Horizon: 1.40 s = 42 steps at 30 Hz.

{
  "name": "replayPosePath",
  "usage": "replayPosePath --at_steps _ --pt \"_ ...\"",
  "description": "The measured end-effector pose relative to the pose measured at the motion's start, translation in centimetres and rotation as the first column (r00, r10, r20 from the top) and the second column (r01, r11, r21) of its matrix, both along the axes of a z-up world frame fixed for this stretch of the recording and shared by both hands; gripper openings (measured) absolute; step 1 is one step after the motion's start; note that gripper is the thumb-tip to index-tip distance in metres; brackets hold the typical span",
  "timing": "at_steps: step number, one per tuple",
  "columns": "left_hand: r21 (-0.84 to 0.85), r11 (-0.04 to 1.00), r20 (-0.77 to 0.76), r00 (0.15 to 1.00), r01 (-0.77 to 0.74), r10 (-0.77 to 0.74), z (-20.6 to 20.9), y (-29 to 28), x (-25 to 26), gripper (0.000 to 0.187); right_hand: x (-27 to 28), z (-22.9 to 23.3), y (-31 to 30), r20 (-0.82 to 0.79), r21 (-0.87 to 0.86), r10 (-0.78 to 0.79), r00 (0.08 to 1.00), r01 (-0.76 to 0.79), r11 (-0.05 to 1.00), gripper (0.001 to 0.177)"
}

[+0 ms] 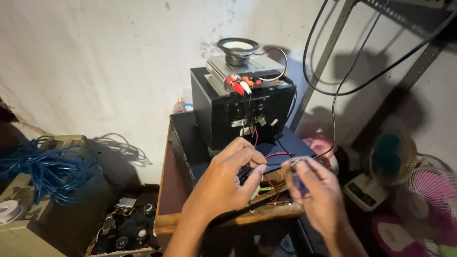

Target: The person works on a small electronic component, twisting wires and manipulating connections with their hands. They use a lighter to heat a wire connection and briefly handle a black power adapter before returning to the component.

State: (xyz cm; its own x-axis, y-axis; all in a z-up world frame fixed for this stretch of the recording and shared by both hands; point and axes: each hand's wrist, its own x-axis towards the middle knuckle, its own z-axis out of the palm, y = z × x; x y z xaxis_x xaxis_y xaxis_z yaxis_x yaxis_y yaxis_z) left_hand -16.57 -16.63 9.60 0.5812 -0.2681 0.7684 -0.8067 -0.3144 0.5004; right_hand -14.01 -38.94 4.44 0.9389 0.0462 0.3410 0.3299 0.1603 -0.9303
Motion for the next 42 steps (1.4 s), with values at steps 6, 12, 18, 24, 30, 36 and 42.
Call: replayPosePath --at_steps 6,12,18,24,30,36,42 --pt "0.127 0.99 0.025 0.998 -0.06 0.058 -0.6 0.4 0.4 0.008 0.4 -1.6 3.9 -0.158 0.088 -0.018 0.987 0.032 0.996 0.049" --pt "0.251 0.953 0.163 0.978 -0.168 0.13 -0.3 0.4 0.3 0.006 1.0 -2.2 5.2 -0.27 0.116 0.01 0.963 0.022 0.993 0.053" --pt "0.251 0.948 0.212 0.966 -0.198 0.146 -0.6 0.3 0.7 0.006 1.5 -1.4 5.2 -0.272 0.118 0.008 0.962 0.025 0.993 0.042" --pt "0.241 0.95 0.22 0.964 -0.199 0.147 -0.6 0.3 0.8 0.005 1.0 -0.1 5.4 -0.277 0.061 -0.033 0.96 0.051 0.997 0.043" --pt "0.242 0.948 0.22 0.963 -0.206 0.153 -0.8 0.4 1.0 0.008 0.8 -0.1 5.5 -0.329 0.016 -0.051 0.943 0.059 0.998 0.042" --pt "0.241 0.947 0.217 0.963 -0.21 0.158 -0.8 0.4 1.0 0.009 0.8 0.0 5.6 -0.328 0.029 -0.054 0.943 0.068 0.997 0.041" --pt "0.232 0.951 0.23 0.962 -0.203 0.149 -0.7 0.5 1.0 0.008 0.7 0.0 5.5 -0.302 0.039 -0.023 0.953 0.037 0.999 0.044"
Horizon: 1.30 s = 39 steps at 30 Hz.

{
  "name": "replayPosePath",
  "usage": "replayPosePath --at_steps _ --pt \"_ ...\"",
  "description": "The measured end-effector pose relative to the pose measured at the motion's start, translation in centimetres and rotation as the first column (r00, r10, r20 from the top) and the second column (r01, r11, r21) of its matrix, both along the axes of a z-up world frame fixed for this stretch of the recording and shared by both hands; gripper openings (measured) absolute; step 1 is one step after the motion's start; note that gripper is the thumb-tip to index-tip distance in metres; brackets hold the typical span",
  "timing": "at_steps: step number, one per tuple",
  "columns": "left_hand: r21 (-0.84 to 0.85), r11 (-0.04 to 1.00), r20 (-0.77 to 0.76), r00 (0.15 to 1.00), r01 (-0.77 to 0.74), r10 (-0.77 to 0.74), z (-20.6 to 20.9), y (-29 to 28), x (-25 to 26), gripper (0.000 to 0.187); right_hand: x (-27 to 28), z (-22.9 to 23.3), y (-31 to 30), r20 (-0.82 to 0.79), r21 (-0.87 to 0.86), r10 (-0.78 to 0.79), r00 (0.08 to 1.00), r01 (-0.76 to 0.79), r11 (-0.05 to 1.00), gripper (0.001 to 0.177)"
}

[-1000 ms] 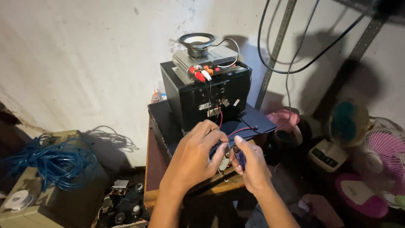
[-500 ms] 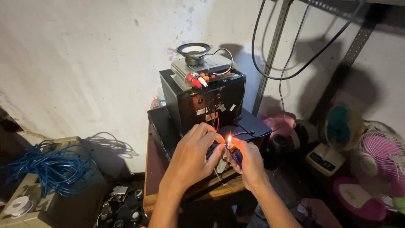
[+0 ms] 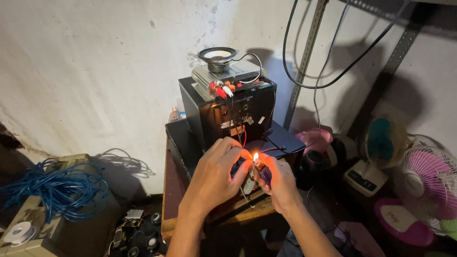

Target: The person works on a small electronic component, twisting wires and manipulating connections with their hands. They use a lighter to heat a wire connection and briefly handle a black power adapter before returning to the component.

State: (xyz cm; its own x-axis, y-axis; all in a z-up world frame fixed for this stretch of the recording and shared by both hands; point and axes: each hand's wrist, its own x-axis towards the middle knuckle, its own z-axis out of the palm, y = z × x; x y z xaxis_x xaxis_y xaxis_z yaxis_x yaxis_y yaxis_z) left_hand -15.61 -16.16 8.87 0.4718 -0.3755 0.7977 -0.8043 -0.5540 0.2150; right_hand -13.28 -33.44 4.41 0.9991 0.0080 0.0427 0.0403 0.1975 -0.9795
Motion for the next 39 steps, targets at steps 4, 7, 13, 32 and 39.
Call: replayPosePath --at_steps 4,7,13,32,39 --pt "0.011 1.0 -0.029 1.0 0.007 -0.006 0.0 0.2 0.0 0.008 0.3 -1.1 -0.4 0.203 0.035 -0.003 0.979 -0.004 0.999 0.05" --pt "-0.103 0.995 0.012 1.0 0.01 -0.009 0.5 -0.2 -0.2 0.007 0.6 -1.6 -0.9 0.585 -0.087 -0.165 0.794 0.263 0.961 0.019" --pt "-0.106 0.994 0.014 1.0 0.022 -0.02 0.4 -0.1 -0.2 0.007 0.1 0.2 -0.4 0.903 -0.15 -0.085 0.421 0.495 0.856 0.022" --pt "-0.136 0.99 0.107 0.994 0.025 -0.011 -0.2 -0.2 0.3 0.004 2.1 -0.9 -3.1 0.937 -0.146 -0.17 0.305 0.784 0.603 0.018" --pt "-0.124 0.992 0.059 0.998 0.015 -0.008 1.3 1.1 -1.3 0.005 -1.4 -2.1 -6.8 0.801 -0.303 -0.204 0.563 0.675 0.673 0.007"
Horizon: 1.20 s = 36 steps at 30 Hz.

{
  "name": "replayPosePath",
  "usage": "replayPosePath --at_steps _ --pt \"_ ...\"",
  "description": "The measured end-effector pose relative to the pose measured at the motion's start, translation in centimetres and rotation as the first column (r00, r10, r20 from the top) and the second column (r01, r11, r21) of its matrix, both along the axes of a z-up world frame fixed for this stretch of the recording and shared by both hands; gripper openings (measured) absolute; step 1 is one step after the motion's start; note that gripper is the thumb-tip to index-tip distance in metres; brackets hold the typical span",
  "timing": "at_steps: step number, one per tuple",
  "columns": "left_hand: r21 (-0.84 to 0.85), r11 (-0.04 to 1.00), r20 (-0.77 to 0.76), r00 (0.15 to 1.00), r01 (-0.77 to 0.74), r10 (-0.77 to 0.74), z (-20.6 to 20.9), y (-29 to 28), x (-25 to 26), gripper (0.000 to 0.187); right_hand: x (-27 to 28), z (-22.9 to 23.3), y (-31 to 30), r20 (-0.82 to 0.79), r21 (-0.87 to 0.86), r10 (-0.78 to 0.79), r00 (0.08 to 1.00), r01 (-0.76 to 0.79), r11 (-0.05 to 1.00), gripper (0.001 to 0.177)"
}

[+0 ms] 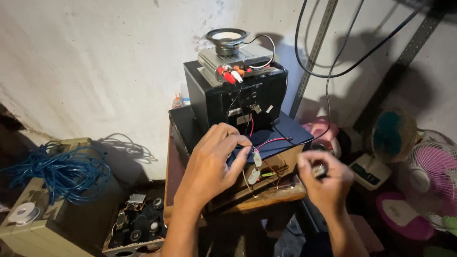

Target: The person works on a small electronic component, twisting wires and manipulating connections with their hands. They use a lighter to heat a wire connection and briefly handle a black power adapter before returning to the component.

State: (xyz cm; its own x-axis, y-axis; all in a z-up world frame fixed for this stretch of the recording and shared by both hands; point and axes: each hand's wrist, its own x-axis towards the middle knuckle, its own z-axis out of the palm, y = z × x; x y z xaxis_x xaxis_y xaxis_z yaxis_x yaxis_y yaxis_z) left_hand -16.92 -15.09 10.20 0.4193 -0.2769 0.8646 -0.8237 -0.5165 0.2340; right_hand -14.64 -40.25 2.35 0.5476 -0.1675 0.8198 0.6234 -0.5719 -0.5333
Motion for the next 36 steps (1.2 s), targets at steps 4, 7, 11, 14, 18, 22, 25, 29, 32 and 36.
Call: replayPosePath --at_steps 4,7,11,14,18,22,25,29,32,36 --pt "0.062 0.998 -0.035 0.999 0.009 -0.007 0.0 -0.1 -0.1 0.008 -1.7 -0.5 0.3 -0.083 -0.161 0.519 0.85 -0.526 0.835 0.02" --pt "0.071 0.997 -0.036 0.999 0.018 -0.015 0.1 -0.2 -0.2 0.01 -1.8 -1.0 0.7 -0.134 -0.246 0.556 0.821 -0.571 0.784 0.015" --pt "0.062 0.998 -0.032 0.999 0.029 -0.027 0.2 -0.2 -0.1 0.011 -1.1 -1.7 0.3 -0.17 -0.226 0.564 0.808 -0.589 0.776 0.013" --pt "0.079 0.997 -0.034 0.999 0.009 -0.006 0.3 0.0 -0.2 0.009 -0.2 -2.8 -0.8 -0.233 -0.253 0.454 0.86 -0.504 0.826 0.019" --pt "0.086 0.996 -0.025 0.999 0.038 -0.036 0.0 0.2 -0.1 0.005 0.1 -4.5 -2.8 -0.568 -0.057 0.247 0.785 -0.336 0.94 0.025" --pt "0.077 0.996 -0.032 0.999 0.032 -0.03 -0.3 0.3 0.1 0.007 1.7 -7.3 -5.7 -0.852 0.148 0.214 0.477 -0.172 0.974 0.021" --pt "0.074 0.996 -0.016 0.999 0.039 -0.038 0.0 0.2 0.1 0.006 2.9 -9.6 -7.1 -0.861 0.148 0.163 0.482 -0.07 0.986 0.033" --pt "0.07 0.997 -0.027 0.999 0.042 -0.041 -0.1 0.2 0.0 0.009 4.1 -10.7 -7.5 -0.805 0.443 0.382 0.453 0.032 0.896 0.021" --pt "0.072 0.996 0.001 0.999 0.049 -0.049 0.2 0.1 -0.2 0.01 3.1 -8.1 -6.1 -0.717 0.358 0.354 0.601 -0.119 0.926 0.017" --pt "0.083 0.995 0.011 0.998 0.057 -0.058 0.5 0.1 0.0 0.007 3.8 -5.3 -5.3 -0.403 0.239 0.19 0.895 -0.098 0.966 0.02"
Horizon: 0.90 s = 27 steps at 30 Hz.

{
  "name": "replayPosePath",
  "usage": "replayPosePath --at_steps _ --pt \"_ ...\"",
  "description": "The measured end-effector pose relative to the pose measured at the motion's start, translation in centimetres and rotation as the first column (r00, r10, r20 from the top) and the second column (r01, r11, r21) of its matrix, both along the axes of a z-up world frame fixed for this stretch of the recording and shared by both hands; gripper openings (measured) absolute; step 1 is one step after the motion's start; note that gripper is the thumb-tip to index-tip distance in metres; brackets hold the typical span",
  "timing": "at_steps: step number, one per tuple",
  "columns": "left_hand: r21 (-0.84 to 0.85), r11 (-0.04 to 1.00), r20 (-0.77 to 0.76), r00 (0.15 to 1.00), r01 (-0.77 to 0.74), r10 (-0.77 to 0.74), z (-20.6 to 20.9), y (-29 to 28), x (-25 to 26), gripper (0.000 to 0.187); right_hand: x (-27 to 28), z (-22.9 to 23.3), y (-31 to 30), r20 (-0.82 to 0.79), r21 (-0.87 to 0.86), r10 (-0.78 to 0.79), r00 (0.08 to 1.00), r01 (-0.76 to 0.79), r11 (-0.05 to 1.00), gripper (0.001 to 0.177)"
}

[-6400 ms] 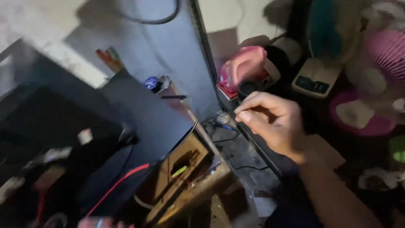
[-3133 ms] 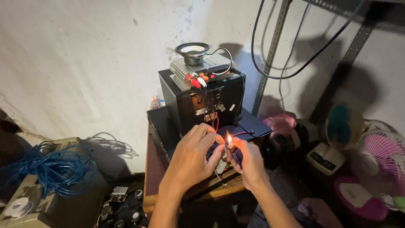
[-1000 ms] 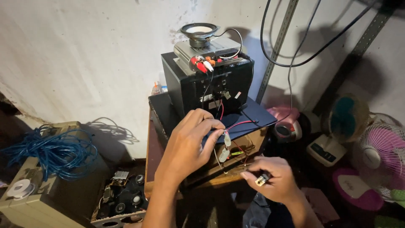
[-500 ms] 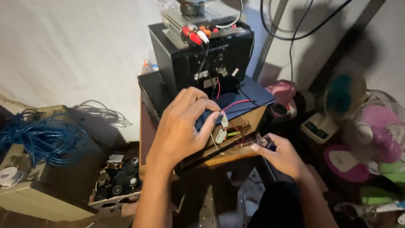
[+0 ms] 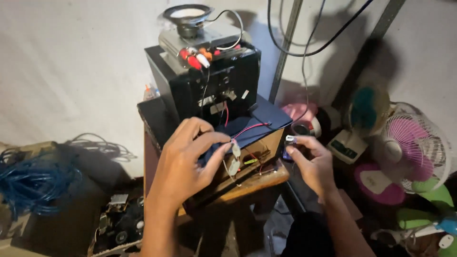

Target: The person works on a small electronic component, twisting wires and manipulating connections with their hands. They use a lighter to heat a wire connection and briefly handle a black power adapter before returning to the component.

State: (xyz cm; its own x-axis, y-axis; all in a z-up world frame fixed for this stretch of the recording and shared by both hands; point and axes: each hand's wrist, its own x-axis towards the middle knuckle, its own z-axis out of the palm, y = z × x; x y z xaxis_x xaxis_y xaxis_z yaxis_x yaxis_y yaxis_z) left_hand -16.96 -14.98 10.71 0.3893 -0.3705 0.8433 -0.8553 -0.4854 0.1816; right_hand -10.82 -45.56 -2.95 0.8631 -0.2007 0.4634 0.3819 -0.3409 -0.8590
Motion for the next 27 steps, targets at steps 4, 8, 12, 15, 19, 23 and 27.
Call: replayPosePath --at_steps 4,8,12,15,19,23,27 --pt "0.02 1.0 -0.018 1.0 -0.022 0.022 -0.1 -0.1 -0.1 0.005 0.4 1.9 -1.3 0.295 0.09 -0.057 0.954 0.032 0.995 0.022" --pt "0.017 0.999 -0.01 0.999 -0.035 0.035 -0.7 -0.3 0.1 0.002 -0.9 4.0 -1.3 0.385 0.117 -0.167 0.908 0.131 0.984 0.035" --pt "0.005 0.998 0.0 0.998 -0.056 0.056 -0.6 -0.8 0.2 0.002 1.0 5.5 -0.6 0.608 -0.147 -0.059 0.792 0.184 0.972 0.029" --pt "0.017 0.999 0.008 1.0 -0.027 0.027 -0.8 -0.7 0.5 0.005 4.4 6.4 -0.4 0.643 -0.476 0.177 0.745 0.208 0.855 0.023" --pt "0.011 0.997 -0.044 0.996 0.082 -0.082 -1.4 0.2 1.0 0.018 8.2 6.9 -0.2 0.39 -0.775 0.282 0.876 0.147 0.615 0.024" --pt "0.027 0.995 -0.142 0.986 0.094 -0.089 -1.6 1.0 0.9 0.065 8.5 7.9 0.6 0.092 -0.812 0.179 0.98 -0.03 0.583 0.022" --pt "0.089 0.996 -0.099 0.995 0.016 -0.008 -1.4 1.1 0.7 0.078 6.7 9.2 1.5 0.243 -0.64 0.256 0.936 -0.044 0.767 0.022"
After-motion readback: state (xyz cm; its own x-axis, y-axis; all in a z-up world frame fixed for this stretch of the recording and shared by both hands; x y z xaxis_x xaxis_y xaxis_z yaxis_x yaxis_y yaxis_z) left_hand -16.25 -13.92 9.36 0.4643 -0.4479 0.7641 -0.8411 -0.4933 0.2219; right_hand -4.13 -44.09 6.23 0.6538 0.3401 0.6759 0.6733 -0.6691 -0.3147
